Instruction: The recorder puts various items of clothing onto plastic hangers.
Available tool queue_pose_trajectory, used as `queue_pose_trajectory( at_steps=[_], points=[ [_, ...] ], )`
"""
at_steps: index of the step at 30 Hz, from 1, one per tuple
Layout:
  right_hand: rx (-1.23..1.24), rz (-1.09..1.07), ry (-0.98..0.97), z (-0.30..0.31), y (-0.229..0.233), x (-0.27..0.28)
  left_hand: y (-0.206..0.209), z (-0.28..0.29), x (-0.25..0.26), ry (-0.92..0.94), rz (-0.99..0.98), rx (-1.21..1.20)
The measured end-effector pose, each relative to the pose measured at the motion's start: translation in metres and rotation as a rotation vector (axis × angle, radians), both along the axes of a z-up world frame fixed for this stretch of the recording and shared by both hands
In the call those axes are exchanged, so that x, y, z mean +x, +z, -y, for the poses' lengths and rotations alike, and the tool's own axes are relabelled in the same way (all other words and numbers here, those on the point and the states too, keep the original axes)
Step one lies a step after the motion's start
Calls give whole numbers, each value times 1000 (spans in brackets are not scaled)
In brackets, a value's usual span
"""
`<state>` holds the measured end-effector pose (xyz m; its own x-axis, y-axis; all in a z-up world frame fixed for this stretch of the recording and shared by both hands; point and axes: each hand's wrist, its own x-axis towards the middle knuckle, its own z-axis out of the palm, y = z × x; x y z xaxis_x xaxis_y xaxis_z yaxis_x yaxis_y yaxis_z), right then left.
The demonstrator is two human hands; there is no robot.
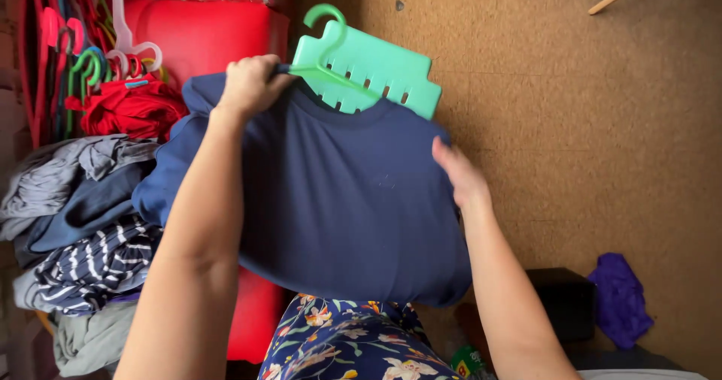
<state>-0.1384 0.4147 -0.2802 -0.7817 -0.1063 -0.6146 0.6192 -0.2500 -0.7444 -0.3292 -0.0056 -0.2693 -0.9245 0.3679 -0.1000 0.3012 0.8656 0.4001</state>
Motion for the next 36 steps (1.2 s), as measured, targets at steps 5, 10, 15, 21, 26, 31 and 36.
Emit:
queue_pose_trajectory(
  at_steps=[5, 10, 15, 21, 26, 31, 36],
  points=[
    [41, 225, -144, -61, -39, 111, 20, 29, 10, 233, 18, 221],
    [-185, -80, -366, -86, 66, 66, -9, 30, -2, 177, 8, 34],
    [739, -144, 131, -56, 4, 0, -49, 3, -5, 213, 95, -291],
    [787, -780, 236, 35, 20, -7, -102, -9, 35, 107, 79, -562],
    [573, -240, 1053, 87, -10, 9, -110, 1, 57, 52, 506, -687],
    [744, -498, 1093, 87, 35, -26, 14, -55, 54, 113, 653, -503],
    [666, -734, 1089, 158, 137, -46, 56, -25, 98, -24, 553, -248]
  ],
)
